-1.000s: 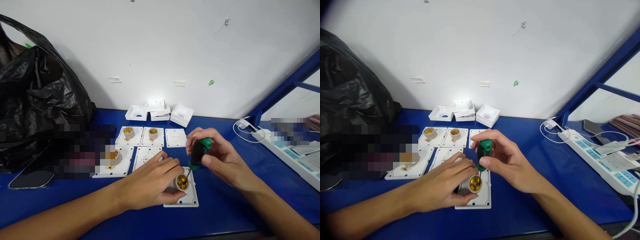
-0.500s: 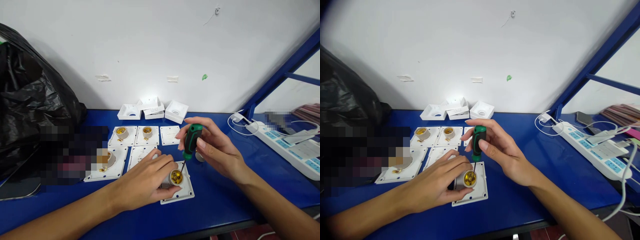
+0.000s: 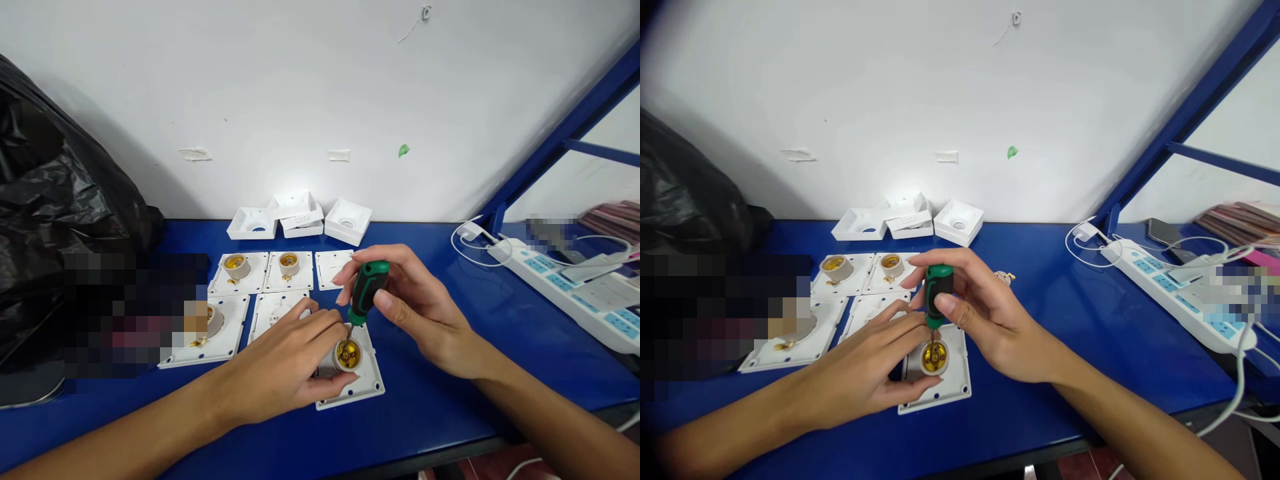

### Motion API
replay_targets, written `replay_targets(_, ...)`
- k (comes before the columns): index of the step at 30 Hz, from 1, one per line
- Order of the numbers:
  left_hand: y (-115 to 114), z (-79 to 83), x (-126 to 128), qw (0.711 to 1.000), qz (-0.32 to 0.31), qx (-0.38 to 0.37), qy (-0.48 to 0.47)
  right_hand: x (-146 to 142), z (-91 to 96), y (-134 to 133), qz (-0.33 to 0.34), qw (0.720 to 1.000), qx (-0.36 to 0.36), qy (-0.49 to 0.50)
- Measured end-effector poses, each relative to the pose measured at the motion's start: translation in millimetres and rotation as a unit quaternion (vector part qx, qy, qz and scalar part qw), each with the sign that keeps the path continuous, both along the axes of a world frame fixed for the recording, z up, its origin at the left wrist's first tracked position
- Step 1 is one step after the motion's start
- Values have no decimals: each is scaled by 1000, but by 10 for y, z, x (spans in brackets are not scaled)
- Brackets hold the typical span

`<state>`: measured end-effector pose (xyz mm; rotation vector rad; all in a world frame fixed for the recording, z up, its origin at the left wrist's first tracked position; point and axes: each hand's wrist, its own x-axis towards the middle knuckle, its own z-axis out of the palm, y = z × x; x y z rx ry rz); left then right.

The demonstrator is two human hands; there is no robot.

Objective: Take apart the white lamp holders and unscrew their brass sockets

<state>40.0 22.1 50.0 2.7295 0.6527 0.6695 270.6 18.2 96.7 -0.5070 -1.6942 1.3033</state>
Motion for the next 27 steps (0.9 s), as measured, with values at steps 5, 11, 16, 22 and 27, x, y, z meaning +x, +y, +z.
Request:
replay_targets(5, -6, 21, -6, 1000, 0, -1, 9, -6, 2, -12, 7, 1000, 15, 5)
replay_targets(11, -13, 33, -9, 1000, 11, -11, 9, -8, -3, -7, -6, 1000, 9, 20)
replay_targets(16, 3, 2, -5, 1000, 6, -2, 9, -10, -10, -7, 11, 1000, 13, 10)
replay_targets(22, -7, 12, -8, 1000, 16, -8, 10, -14, 0, -5, 4, 1000, 9, 19)
replay_targets(27, -14, -15, -23, 1000, 16, -3, 6, -21, -11, -9, 7, 1000, 16, 10)
